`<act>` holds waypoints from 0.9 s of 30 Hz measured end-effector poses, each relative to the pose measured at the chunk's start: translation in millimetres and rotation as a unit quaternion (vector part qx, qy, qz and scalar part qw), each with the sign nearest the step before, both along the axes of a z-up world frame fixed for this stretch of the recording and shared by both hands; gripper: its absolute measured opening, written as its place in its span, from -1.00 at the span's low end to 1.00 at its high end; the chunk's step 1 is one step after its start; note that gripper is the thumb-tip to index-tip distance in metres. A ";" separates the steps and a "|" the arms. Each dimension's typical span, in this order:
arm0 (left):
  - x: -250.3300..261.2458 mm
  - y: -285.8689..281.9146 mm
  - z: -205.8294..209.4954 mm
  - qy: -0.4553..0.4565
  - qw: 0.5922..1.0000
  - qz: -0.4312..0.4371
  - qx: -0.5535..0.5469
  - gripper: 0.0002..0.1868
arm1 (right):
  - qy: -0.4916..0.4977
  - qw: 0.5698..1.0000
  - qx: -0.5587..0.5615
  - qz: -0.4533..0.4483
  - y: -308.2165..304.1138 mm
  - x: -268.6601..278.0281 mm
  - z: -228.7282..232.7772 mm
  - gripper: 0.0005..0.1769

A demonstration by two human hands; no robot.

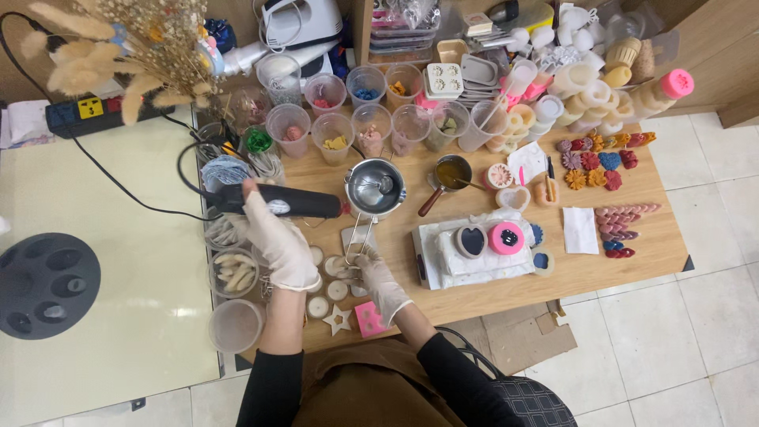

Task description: The person uses a heat gun to melt wax inside several containers on a workbench, then pours blue-colored liquid from a metal pitcher into a heart-shaped mold, and finally uses a small tool to adjust a pink object on a white surface.

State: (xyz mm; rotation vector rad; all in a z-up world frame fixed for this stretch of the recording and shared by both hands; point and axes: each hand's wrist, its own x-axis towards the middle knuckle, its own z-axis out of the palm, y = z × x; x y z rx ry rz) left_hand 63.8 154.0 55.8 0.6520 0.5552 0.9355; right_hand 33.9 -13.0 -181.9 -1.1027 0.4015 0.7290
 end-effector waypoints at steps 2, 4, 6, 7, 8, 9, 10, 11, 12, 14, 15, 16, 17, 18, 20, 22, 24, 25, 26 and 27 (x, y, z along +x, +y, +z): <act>8.2 -2.2 -14.0 0.051 0.999 -0.011 -0.004 -0.71 | 0.019 0.999 0.031 0.013 8.5 -4.4 6.5 -0.73; 15.2 -4.6 -32.7 0.102 0.994 -0.022 -0.009 -0.74 | 0.028 0.999 0.039 0.013 10.2 -3.6 5.0 -0.73; 19.9 -5.4 -51.0 0.071 0.997 -0.001 0.025 -0.69 | 0.037 0.998 0.047 0.012 9.9 -3.3 0.1 -0.73; 19.9 -6.2 -59.2 0.072 0.997 -0.001 0.026 -0.69 | 0.028 0.998 0.058 0.016 8.3 -2.7 -1.6 -0.73; 18.2 -7.4 -66.4 0.074 0.997 0.004 0.030 -0.70 | 0.018 0.997 0.070 0.021 7.7 -2.2 -2.4 -0.74; 16.4 -7.9 -71.8 0.077 0.996 0.009 0.033 -0.70 | 0.019 0.997 0.072 0.021 6.8 -2.2 -1.7 -0.74; 14.7 -7.3 -74.9 0.078 0.996 0.009 0.035 -0.70 | 0.019 0.998 0.055 0.025 6.7 -2.9 0.1 -0.74; 13.3 -7.3 -75.7 0.055 0.998 0.009 0.028 -0.69 | 0.019 0.999 0.039 0.029 7.3 -3.2 2.7 -0.75; 13.6 -5.2 -73.6 0.031 0.999 0.007 0.021 -0.69 | 0.019 0.999 0.042 0.029 10.4 -3.0 5.5 -0.75; 15.5 -3.9 -63.7 0.081 0.996 0.022 0.010 -0.68 | 0.021 0.999 0.027 0.010 16.4 -4.2 11.0 -0.73; 16.9 -2.5 -57.3 0.131 0.991 0.038 -0.004 -0.67 | 0.021 0.999 0.030 0.008 20.6 -4.5 13.0 -0.73; 19.7 0.0 -51.4 0.132 0.991 0.035 -0.002 -0.67 | 0.023 0.999 0.025 0.003 23.2 -5.5 14.3 -0.75; 24.1 3.3 -46.8 0.136 0.990 0.029 -0.005 -0.66 | 0.024 1.000 0.020 -0.001 24.9 -6.5 14.5 -0.77; 27.3 6.4 -44.7 0.139 0.990 0.024 -0.007 -0.65 | 0.026 0.999 0.022 -0.003 25.8 -7.0 13.6 -0.77; 34.5 11.7 -44.0 0.108 0.994 0.011 0.018 -0.70 | 0.015 0.999 0.035 0.011 27.3 -6.8 10.4 -0.83; 40.6 10.8 -42.4 0.074 0.996 -0.004 0.042 -0.75 | 0.011 1.000 0.017 0.015 29.2 -10.0 7.8 -0.84; 43.8 6.7 -36.0 0.074 0.996 -0.029 0.041 -0.76 | 0.007 1.000 -0.003 0.018 28.1 -10.7 7.5 -0.85; 44.7 4.1 -32.7 0.075 0.996 -0.033 0.043 -0.76 | -0.005 1.000 -0.014 0.026 26.9 -11.2 9.4 -0.79; 45.7 1.2 -31.1 0.128 0.990 -0.055 0.019 -0.77 | -0.017 0.999 -0.024 0.035 25.2 -11.5 13.2 -0.71; 46.7 -0.5 -31.6 0.180 0.981 -0.078 -0.004 -0.78 | -0.017 0.999 -0.023 0.032 22.9 -14.3 20.4 -0.71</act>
